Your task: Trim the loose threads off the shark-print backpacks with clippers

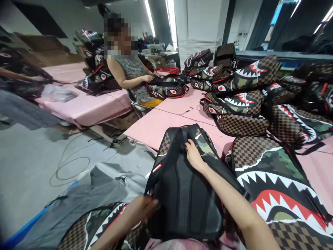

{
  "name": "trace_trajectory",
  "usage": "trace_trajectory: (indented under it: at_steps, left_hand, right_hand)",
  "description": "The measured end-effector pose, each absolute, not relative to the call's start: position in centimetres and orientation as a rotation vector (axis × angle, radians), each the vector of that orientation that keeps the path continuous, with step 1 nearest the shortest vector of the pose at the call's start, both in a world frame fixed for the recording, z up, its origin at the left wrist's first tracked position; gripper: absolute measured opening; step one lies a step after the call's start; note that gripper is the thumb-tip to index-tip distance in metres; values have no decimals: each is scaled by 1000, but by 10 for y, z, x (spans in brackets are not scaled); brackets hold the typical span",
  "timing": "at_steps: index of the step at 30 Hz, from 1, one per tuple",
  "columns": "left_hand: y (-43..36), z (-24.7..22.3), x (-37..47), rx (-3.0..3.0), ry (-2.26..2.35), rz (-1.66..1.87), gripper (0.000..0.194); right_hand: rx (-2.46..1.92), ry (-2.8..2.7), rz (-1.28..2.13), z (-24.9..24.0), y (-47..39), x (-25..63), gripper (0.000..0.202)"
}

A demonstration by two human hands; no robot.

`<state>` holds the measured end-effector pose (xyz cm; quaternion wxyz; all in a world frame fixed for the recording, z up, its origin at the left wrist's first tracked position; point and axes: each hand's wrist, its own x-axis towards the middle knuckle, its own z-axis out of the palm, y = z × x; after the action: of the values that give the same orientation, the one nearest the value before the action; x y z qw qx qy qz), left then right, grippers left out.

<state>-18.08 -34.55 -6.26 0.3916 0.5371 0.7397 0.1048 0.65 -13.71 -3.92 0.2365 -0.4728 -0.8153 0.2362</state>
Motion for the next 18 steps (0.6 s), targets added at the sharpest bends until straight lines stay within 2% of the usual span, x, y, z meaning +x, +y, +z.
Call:
trace_trajectory:
  at_steps: [1, 4, 8, 12, 14, 18]
  left_hand:
    - [-320, -53, -172, 1543, 1777, 339, 39]
    - [-224, -41, -145, 1946, 1717, 736, 31]
    - [-142, -54, -141, 2238, 1897, 699, 29]
    - [-172, -84, -159, 2431, 1664, 749, 19]
    - [-202, -97, -162, 2442, 1550, 838, 24]
    - [-231, -107, -156, 2422, 1499, 868, 30]
  right_hand:
    - [-1347, -2239, 608, -40, -122, 3, 31]
    - [-1436, -2324, 500, -32, -89, 2, 30]
    - [-1340, -2515, 469, -22, -86, 22, 22]
    - [-996, -2762, 295, -38, -122, 55, 28]
    - [-807, -2838, 196, -51, -141, 69, 32]
    - [-707, -2839, 134, -67, -157, 82, 32]
